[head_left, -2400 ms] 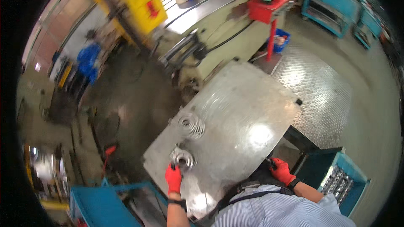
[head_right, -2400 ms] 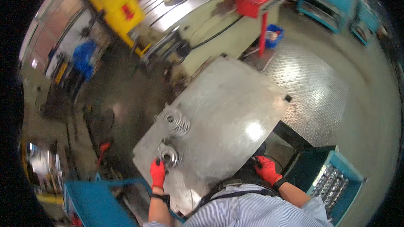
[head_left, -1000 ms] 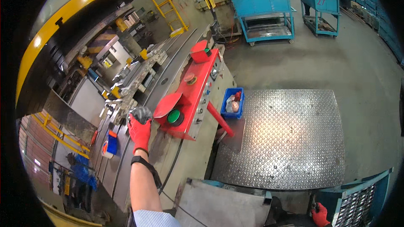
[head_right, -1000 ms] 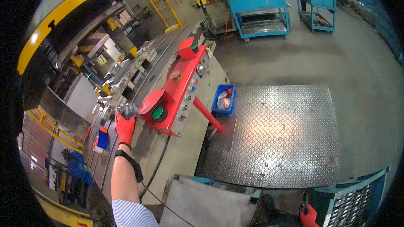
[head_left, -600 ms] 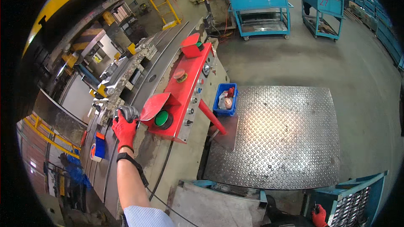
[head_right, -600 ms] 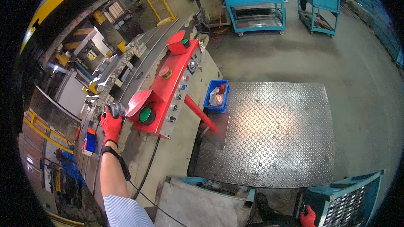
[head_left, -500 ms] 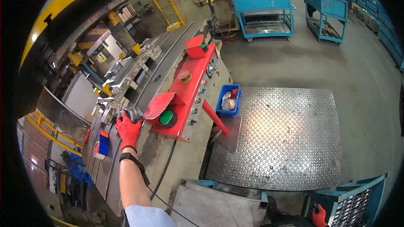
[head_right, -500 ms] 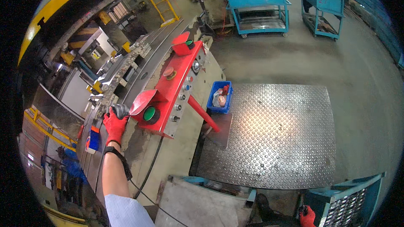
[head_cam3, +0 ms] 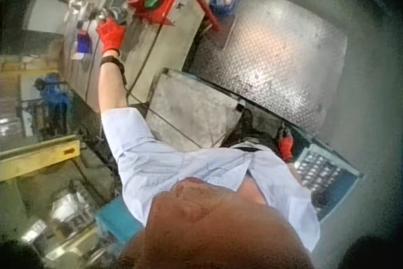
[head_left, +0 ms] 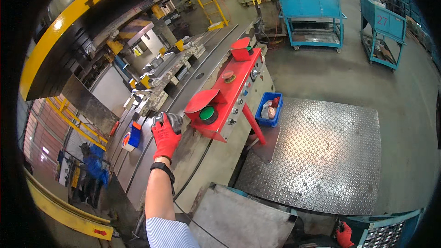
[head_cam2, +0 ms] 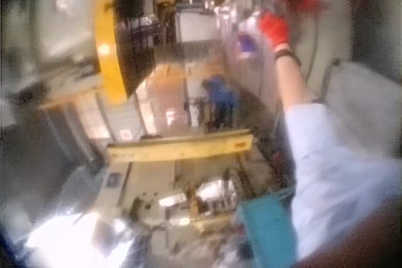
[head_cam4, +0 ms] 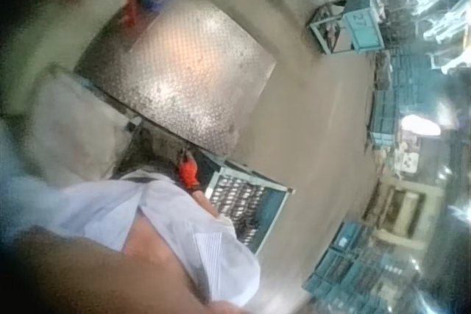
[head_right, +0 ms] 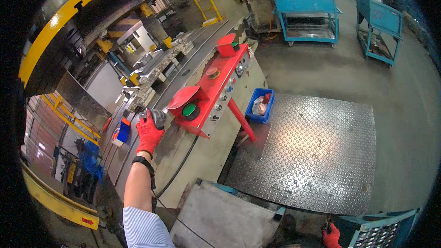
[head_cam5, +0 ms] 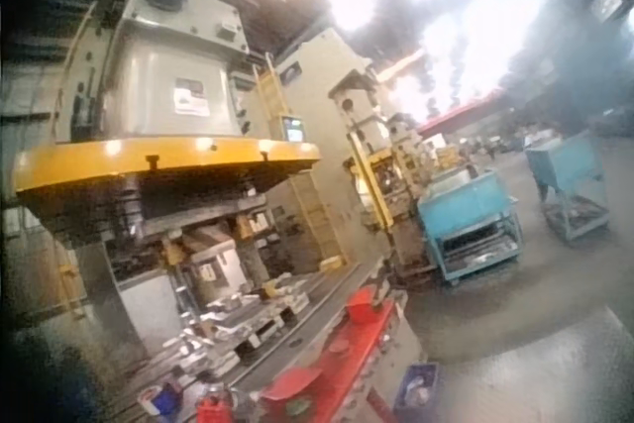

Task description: Using an air screwdriver to assemble metal components on a workbench in an industrial setting.

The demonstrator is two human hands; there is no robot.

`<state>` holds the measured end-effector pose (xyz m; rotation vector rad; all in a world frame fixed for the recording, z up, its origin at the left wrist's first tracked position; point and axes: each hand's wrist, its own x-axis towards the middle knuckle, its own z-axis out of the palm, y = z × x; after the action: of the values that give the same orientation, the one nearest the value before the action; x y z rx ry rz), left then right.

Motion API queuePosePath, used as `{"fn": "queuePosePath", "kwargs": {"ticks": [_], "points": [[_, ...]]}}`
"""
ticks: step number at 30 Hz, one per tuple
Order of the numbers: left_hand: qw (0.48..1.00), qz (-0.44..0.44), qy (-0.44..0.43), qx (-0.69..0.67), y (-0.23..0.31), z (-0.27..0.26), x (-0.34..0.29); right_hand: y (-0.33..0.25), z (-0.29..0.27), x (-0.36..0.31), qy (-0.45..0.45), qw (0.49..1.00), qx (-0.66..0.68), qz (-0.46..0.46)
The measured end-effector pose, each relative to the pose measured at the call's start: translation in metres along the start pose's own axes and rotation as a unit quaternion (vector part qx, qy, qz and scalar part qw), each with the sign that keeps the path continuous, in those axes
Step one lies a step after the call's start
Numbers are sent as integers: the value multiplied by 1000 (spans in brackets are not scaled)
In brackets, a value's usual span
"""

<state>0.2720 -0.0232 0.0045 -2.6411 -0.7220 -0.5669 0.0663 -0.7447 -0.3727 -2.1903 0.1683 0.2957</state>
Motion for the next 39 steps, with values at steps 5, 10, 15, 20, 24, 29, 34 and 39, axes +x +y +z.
{"fn": "queuePosePath", "kwargs": {"ticks": [5,10,15,20,24,29,34,39], "points": [[996,-22,-7,-83,4,-34,-31,-11,3,-3,3,999,-32,9],[901,-84,-48,-424,-11,-94,-76,-23,10,10,-31,997,-43,-53],[428,-306,-124,-842,0,-61,-226,-11,21,15,-71,988,-95,-102],[221,-453,-106,-857,40,-20,-403,-48,12,2,-165,981,-50,-83],[122,-514,-21,-849,65,8,-496,-53,15,2,-206,964,-80,-148],[111,-536,138,-825,83,32,-581,-96,33,-4,-256,940,-151,-169],[67,-556,113,-821,91,15,-619,-62,55,-11,-316,925,-114,-174],[206,-598,-152,-760,62,-13,-658,-99,71,-65,-278,922,-147,-224]]}}
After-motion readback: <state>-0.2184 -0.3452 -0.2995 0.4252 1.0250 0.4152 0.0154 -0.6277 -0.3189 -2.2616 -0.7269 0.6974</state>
